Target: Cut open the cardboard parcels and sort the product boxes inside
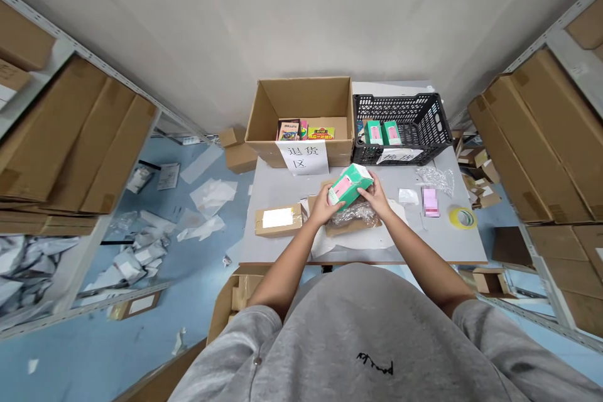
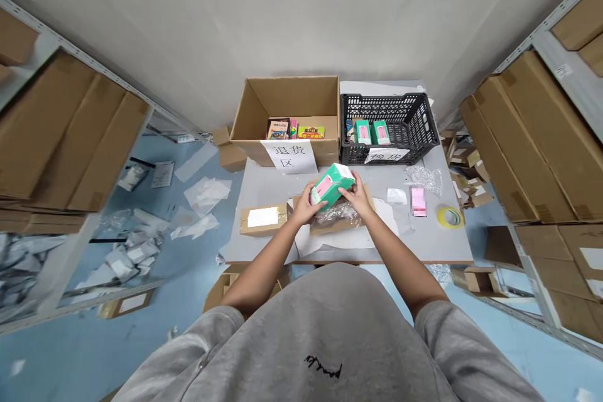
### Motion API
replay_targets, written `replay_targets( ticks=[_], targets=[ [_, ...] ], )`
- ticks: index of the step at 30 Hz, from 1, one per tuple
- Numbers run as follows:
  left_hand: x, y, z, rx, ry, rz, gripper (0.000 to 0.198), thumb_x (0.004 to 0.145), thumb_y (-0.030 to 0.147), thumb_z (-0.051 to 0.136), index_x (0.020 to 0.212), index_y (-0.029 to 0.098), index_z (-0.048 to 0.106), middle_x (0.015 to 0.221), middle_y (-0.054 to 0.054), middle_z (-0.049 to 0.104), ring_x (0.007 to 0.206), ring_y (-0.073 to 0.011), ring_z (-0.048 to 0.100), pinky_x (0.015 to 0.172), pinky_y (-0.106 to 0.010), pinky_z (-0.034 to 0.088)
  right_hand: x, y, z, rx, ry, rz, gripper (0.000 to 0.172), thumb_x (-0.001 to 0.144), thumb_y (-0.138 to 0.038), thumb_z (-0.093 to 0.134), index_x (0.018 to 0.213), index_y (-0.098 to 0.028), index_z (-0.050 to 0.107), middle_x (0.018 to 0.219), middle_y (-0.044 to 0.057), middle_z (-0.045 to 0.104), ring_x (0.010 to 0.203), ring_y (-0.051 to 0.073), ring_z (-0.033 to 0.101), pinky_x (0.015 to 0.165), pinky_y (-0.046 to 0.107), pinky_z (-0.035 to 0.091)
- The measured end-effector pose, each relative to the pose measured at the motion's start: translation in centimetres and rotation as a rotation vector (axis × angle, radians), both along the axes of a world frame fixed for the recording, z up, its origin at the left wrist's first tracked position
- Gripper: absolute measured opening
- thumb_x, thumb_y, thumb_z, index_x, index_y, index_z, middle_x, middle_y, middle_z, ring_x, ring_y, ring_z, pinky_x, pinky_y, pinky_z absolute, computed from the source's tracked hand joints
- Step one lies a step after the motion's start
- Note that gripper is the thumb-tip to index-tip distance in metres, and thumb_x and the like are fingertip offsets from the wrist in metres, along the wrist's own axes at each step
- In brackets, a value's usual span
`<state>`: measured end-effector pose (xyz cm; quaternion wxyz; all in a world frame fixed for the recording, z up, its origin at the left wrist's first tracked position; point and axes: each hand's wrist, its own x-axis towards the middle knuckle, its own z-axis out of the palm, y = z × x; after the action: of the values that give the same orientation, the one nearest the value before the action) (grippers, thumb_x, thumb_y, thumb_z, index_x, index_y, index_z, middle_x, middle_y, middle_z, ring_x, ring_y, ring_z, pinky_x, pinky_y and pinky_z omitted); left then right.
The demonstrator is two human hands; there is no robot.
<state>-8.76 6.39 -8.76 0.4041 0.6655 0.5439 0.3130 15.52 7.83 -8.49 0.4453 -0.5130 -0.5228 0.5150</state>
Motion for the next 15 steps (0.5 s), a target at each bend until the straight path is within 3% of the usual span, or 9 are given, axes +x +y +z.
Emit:
replay_targets(
  ticks=[4, 6, 10, 15],
  targets=[
    [1.7, -0.5, 0.2, -0.033, -0.184, 0.014, 0.075, 0.109, 0.055, 0.064, 0.172, 0.027, 0.036, 0.158, -0.012, 0.063, 0.144, -0.0282, 0.064, 0.119, -0.042, 0.054, -2.5, -0.4, 1.2, 0.046, 0.063, 0.051, 0.094, 0.103, -0.079, 0.056, 0.180, -0.034, 0.025, 0.173, 0.012, 0.053, 0.155, 0.030, 0.056, 0.130, 0.054, 0.048],
    [2.6, -0.6, 0.3, -0.037, -0.203, 0.005, 0.072, 0.115, 0.060, 0.049, 0.176, 0.028, 0.029, 0.166, -0.013, 0.058, 0.151, -0.0266, 0.060, 0.124, -0.043, 0.051, -3.3, -0.7, 1.8, 0.090, -0.008, 0.071, 0.093, 0.105, -0.081, 0.050, 0.180, -0.031, 0.028, 0.174, 0.011, 0.052, 0.159, 0.029, 0.052, 0.135, 0.053, 0.041],
    [4.1, -0.6, 0.7, -0.001, -0.138, -0.014, 0.070, 0.119, 0.063, 0.030, 0.179, 0.027, 0.029, 0.176, -0.012, 0.049, 0.165, -0.0243, 0.044, 0.137, -0.045, 0.036, -4.1, -1.2, 2.5, 0.192, -0.204, -0.024, 0.089, 0.110, -0.080, 0.035, 0.181, -0.028, 0.029, 0.176, 0.011, 0.049, 0.169, 0.027, 0.036, 0.143, 0.052, 0.024],
    [5.1, -0.1, 1.1, 0.056, -0.092, 0.113, 0.073, 0.119, 0.067, 0.021, 0.182, 0.030, 0.024, 0.183, -0.008, 0.039, 0.172, -0.0217, 0.032, 0.141, -0.043, 0.029, -4.2, -1.4, 2.7, 0.218, -0.264, -0.019, 0.082, 0.113, -0.074, 0.030, 0.182, -0.028, 0.025, 0.176, 0.011, 0.048, 0.170, 0.026, 0.034, 0.141, 0.052, 0.028]
  ],
)
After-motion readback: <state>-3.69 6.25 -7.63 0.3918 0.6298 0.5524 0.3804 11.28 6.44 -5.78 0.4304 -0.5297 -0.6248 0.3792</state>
